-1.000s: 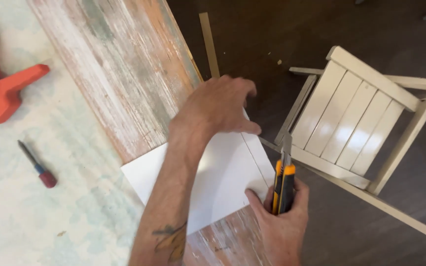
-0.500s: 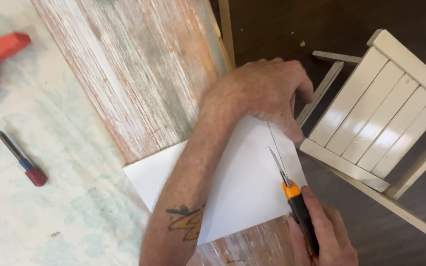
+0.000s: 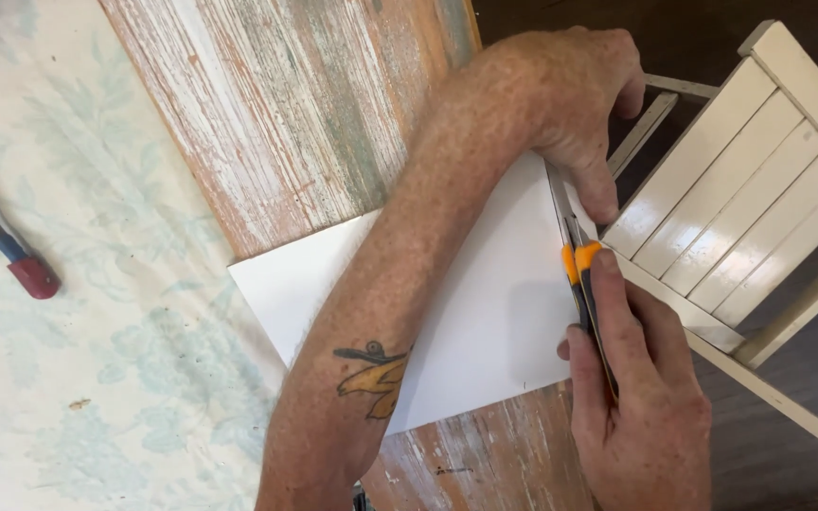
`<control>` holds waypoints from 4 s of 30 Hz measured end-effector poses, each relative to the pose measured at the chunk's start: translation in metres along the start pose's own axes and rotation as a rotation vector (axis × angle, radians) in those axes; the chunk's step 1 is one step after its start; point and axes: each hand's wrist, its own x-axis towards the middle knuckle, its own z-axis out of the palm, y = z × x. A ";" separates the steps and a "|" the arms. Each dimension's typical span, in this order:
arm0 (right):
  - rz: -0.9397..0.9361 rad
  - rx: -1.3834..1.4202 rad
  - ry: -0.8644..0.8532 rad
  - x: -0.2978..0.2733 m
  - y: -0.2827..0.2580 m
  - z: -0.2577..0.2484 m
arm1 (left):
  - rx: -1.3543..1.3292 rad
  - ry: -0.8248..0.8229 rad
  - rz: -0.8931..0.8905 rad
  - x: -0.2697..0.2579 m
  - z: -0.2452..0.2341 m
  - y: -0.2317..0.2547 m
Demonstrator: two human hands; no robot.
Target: Cutting a white board using a utility knife and a straight edge guide on a workbench.
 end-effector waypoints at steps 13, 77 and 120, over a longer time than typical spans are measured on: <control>0.006 -0.139 -0.032 -0.001 -0.003 -0.011 | 0.005 0.054 0.063 0.003 0.002 -0.005; -0.102 -0.503 -0.309 -0.124 0.080 -0.020 | 0.671 0.525 0.858 -0.068 0.072 -0.043; -0.103 0.061 -0.123 -0.005 -0.005 -0.032 | 0.482 0.779 0.486 -0.072 0.084 -0.050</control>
